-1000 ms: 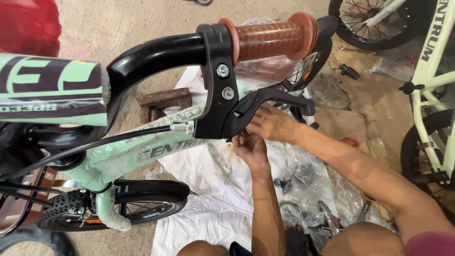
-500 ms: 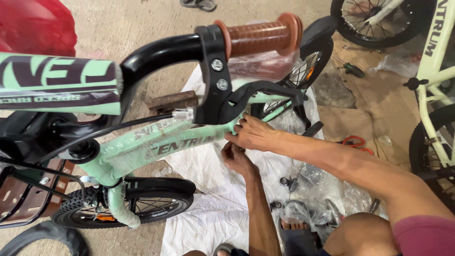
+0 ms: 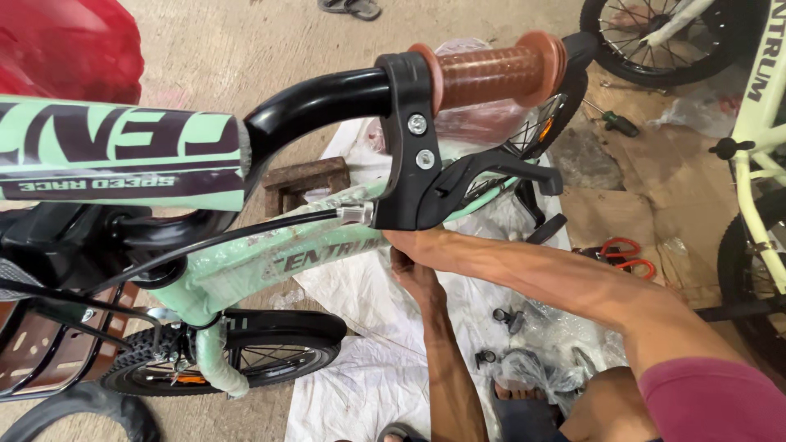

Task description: The person unpacks a bicycle seat from bubble wrap using scissors, then installs the seat post into the frame and tightens it. The person then attaches and secures the rear fender to the frame near the rear wheel.

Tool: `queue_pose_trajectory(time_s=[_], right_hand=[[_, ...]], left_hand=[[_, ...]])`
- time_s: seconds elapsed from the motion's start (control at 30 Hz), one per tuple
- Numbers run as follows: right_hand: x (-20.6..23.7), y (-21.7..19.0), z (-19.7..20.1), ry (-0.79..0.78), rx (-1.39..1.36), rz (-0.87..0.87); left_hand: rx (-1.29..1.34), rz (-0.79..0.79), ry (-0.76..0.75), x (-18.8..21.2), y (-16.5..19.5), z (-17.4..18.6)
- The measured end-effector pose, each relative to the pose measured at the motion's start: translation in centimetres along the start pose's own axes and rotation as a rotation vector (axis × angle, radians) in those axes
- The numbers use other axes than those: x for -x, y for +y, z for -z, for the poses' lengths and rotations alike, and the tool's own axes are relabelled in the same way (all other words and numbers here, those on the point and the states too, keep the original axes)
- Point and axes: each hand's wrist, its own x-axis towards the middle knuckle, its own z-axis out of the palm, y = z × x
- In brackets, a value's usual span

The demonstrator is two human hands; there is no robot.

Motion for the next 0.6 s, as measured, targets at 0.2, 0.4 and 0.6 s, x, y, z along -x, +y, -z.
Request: queue_pose_trajectory(time_s=[0.2,0.4,0.6], right_hand=[[0.0,0.0,-1.2,0.06,0.03,0.05],[3.2,-1.1,3.0,0.061,0.127,0.192],[2.0,-1.9,5.1,-0.323,0.199,0.081]], left_hand=[[-0.007,-0.038,-0.052,0.7,0.7,-0.4],[-0.003,-0.047,-0.089,1.1,0.7,-0.3],[0.088,0.043,-0.074,0.9,0.2,0.4]])
